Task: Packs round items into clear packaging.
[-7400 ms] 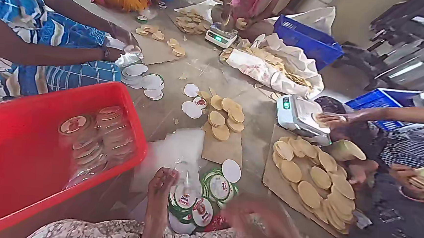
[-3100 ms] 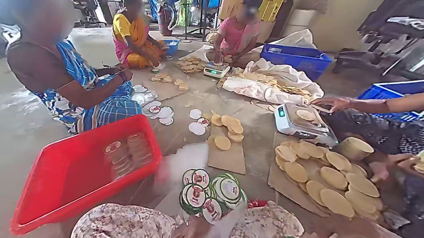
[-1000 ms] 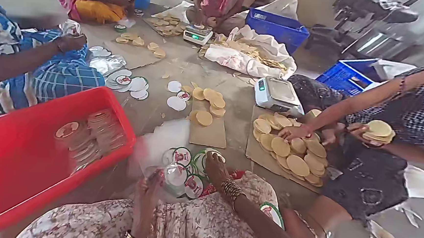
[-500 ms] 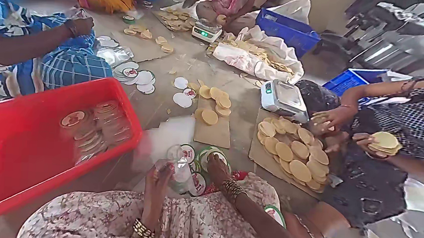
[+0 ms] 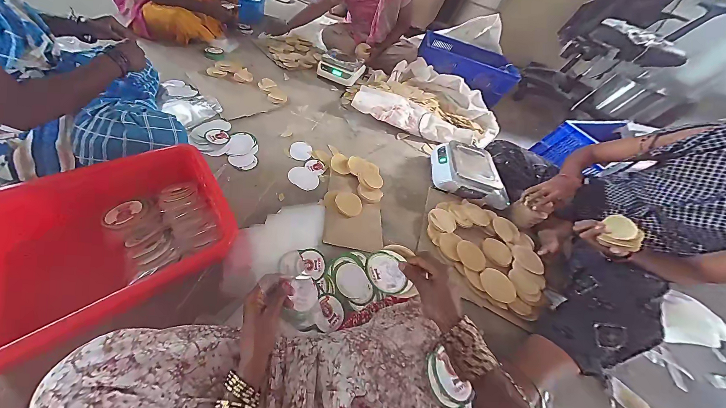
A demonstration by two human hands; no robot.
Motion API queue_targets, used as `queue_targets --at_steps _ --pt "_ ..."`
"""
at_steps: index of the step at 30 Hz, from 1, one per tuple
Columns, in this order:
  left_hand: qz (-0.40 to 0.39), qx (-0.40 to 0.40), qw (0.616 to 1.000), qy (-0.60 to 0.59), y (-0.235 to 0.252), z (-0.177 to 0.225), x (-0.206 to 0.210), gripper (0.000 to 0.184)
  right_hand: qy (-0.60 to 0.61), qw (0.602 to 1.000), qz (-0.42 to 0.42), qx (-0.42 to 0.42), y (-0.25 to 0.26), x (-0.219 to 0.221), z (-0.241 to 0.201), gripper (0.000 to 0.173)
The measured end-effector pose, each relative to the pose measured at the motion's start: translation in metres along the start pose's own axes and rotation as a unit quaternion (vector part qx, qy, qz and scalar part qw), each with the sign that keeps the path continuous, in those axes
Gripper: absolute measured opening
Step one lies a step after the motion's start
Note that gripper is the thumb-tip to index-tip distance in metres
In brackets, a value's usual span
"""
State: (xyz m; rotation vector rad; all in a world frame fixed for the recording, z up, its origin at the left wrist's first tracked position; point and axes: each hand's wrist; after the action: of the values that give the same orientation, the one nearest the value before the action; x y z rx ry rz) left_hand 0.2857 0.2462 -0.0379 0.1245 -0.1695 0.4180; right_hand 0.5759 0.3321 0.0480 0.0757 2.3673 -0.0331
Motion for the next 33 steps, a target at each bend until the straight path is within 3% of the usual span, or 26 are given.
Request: queue_targets --at_steps 6,8,14,19,23,25,27,30,33 --pt "-0.107 -0.008 0.992 -0.073 -0.041 0.027 0.039 0.026 0.238 0.971 0.003 -0.01 -0.06 0.0 -0.026 0.006" --pt "-0.093 -0.001 0.99 -0.104 -0.057 0.034 0.05 0.03 0.248 0.968 0.005 -0.029 -0.072 0.009 -0.029 0.008" --pt "-0.024 0.027 0.995 -0.095 -0.072 0.04 0.049 0.013 0.22 0.974 -0.018 -0.042 -0.084 0.016 -0.029 0.017" --pt "0.017 0.06 0.996 0.071 -0.051 0.038 0.004 0.019 0.301 0.953 0.02 -0.031 -0.084 0.002 -0.022 0.009" --pt "0.022 0.135 0.926 0.353 -0.037 0.04 -0.032 0.042 0.338 0.94 0.032 -0.03 -0.091 -0.003 -0.017 0.009" --pt "0.02 0.187 0.906 0.38 -0.04 0.044 -0.033 0.046 0.34 0.94 0.029 -0.023 -0.096 -0.004 -0.019 0.01" --pt "-0.023 0.226 0.895 0.385 -0.047 0.056 -0.024 0.063 0.346 0.937 0.022 -0.029 -0.1 -0.002 -0.022 0.01" --pt "-0.106 0.307 0.875 0.359 -0.058 0.077 0.001 0.048 0.353 0.934 0.016 -0.045 -0.104 0.004 -0.028 0.008" --pt "-0.211 0.317 0.885 0.27 -0.057 0.077 0.015 0.041 0.353 0.933 0.023 -0.059 -0.108 0.011 -0.031 0.008"
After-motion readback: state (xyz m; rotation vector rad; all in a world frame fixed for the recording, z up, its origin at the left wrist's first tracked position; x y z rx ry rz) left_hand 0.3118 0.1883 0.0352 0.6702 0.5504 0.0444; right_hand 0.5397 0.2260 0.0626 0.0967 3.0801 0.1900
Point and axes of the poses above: each hand's wrist, its own y-axis towards the middle knuckle, its own x-axis out of the palm, z = x × y, and after that the axes turned 9 degrees about x, right-handed
